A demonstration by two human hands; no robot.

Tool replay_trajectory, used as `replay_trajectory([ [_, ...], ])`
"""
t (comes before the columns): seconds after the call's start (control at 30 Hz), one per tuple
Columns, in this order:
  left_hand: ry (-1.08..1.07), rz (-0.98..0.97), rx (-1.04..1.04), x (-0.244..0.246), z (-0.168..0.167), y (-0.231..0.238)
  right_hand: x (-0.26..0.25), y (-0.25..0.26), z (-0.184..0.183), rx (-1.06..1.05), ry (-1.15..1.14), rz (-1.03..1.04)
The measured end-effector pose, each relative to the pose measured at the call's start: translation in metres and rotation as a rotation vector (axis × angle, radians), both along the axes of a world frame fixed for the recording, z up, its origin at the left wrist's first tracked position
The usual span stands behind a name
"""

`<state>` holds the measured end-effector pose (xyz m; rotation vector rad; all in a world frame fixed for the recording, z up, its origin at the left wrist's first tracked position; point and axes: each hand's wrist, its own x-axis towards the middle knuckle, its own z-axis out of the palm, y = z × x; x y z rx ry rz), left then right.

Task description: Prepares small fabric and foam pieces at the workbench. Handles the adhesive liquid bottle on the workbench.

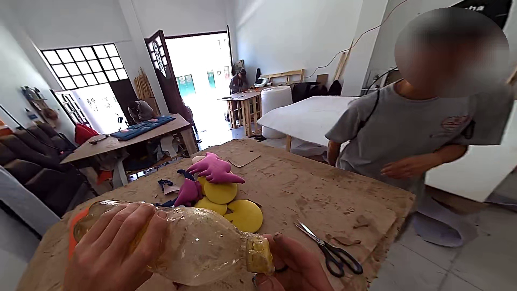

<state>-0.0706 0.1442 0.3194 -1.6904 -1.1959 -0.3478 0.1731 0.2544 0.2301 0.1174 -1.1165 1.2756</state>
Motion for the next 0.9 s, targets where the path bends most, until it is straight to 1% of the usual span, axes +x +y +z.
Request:
replay_trajectory([
  [0.13,0.086,0.016,0.019,0.0,0.022,-0.01,-0.005,-0.002,0.007,0.0,0.052,-0.004],
  [0.23,0.118,0.011,0.035,0.001,0.032,-0.015,-0.005,-0.004,0.011,0.025,0.081,-0.01],
  [0.6,0.163,0.016,0.015,0.008,0.042,-0.025,0.0,-0.008,0.01,0.073,0.084,-0.09],
  [0.9,0.196,0.0,0.032,0.013,0.052,-0.029,0.003,-0.012,0.012,0.089,0.077,-0.104],
])
